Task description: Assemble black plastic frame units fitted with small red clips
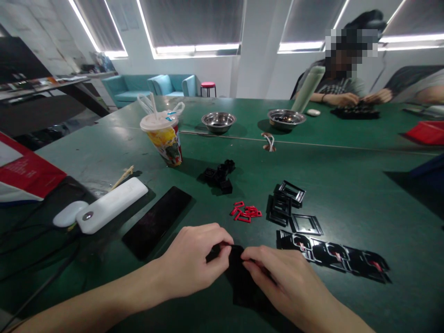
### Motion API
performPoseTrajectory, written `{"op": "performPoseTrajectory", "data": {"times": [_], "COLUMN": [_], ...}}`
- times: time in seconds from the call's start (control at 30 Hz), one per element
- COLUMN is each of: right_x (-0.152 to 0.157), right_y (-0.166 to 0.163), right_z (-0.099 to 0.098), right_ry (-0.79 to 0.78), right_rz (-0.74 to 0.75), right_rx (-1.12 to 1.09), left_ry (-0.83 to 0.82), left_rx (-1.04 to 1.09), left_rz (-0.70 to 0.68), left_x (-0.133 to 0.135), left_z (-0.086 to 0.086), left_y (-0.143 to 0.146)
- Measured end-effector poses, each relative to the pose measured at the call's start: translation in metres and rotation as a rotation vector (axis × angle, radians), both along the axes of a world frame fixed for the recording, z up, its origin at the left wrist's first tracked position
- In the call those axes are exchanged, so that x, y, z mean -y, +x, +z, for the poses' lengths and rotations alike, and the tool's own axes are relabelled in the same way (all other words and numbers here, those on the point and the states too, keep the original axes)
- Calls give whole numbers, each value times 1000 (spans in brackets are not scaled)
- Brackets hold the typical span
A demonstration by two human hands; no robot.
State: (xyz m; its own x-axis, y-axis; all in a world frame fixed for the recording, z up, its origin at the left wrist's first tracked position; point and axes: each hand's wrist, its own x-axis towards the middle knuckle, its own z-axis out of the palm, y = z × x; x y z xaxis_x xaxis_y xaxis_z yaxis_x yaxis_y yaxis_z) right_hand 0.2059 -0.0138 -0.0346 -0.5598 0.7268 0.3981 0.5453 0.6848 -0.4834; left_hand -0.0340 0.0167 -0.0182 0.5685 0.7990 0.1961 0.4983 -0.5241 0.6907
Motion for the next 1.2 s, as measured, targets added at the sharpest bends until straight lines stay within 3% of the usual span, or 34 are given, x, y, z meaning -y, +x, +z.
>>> {"op": "performPoseTrajectory", "data": {"times": [0.43,1.0,1.2], "right_x": [1,0,2], "right_y": [0,2,5], "right_z": [1,-1,-3], "right_ry": [-8,4,-26], "right_rz": [-6,21,33], "right_rx": [31,66,74], "left_ry": [-33,139,44], "left_rx": [12,-29,-72], "left_rz": [29,-88,-123], "left_x": [2,-1,3], "left_z": [1,-3,5], "left_y": [0,-6,-6]}}
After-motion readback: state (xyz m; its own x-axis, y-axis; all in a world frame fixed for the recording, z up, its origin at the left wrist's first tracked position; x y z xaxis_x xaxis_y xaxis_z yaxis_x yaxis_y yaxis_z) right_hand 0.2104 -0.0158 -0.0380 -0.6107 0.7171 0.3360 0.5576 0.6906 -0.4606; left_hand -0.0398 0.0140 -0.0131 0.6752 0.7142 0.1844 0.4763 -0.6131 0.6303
